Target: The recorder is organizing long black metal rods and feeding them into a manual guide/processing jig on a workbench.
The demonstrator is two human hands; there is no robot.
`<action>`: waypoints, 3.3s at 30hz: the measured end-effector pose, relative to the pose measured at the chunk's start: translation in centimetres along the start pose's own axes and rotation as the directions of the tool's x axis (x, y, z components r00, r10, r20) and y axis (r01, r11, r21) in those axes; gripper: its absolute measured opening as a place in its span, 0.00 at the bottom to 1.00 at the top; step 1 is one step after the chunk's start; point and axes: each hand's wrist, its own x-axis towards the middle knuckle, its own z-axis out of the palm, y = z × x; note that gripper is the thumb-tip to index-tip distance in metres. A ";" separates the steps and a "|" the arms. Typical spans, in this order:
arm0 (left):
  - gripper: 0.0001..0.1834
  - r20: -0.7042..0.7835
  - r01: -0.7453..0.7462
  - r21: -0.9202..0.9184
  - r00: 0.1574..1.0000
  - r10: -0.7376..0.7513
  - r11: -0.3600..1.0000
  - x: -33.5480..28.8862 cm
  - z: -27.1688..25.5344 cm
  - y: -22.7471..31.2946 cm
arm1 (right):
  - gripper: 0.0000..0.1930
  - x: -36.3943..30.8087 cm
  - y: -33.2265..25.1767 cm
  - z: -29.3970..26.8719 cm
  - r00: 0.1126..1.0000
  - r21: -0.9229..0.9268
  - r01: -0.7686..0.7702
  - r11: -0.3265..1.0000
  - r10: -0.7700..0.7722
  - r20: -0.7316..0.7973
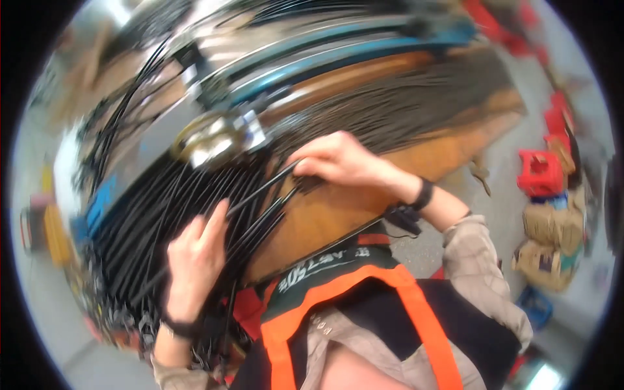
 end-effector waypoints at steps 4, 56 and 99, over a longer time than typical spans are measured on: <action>0.21 0.110 0.007 -0.013 0.994 -0.006 1.000 -0.7 -2.0 0.1 | 0.17 0.2 -0.7 0.9 0.961 -0.313 0.265 0.912 -0.276 0.010; 0.20 0.091 -0.444 -0.078 0.888 0.450 0.893 21.2 -0.1 8.9 | 0.05 -11.5 10.9 -24.1 0.606 -0.764 -0.246 0.597 -0.520 -0.602; 0.18 -0.261 -0.110 0.184 0.953 0.157 0.977 8.5 -7.1 -5.2 | 0.11 5.8 0.4 -6.5 0.715 -0.596 0.241 0.766 -0.555 -0.425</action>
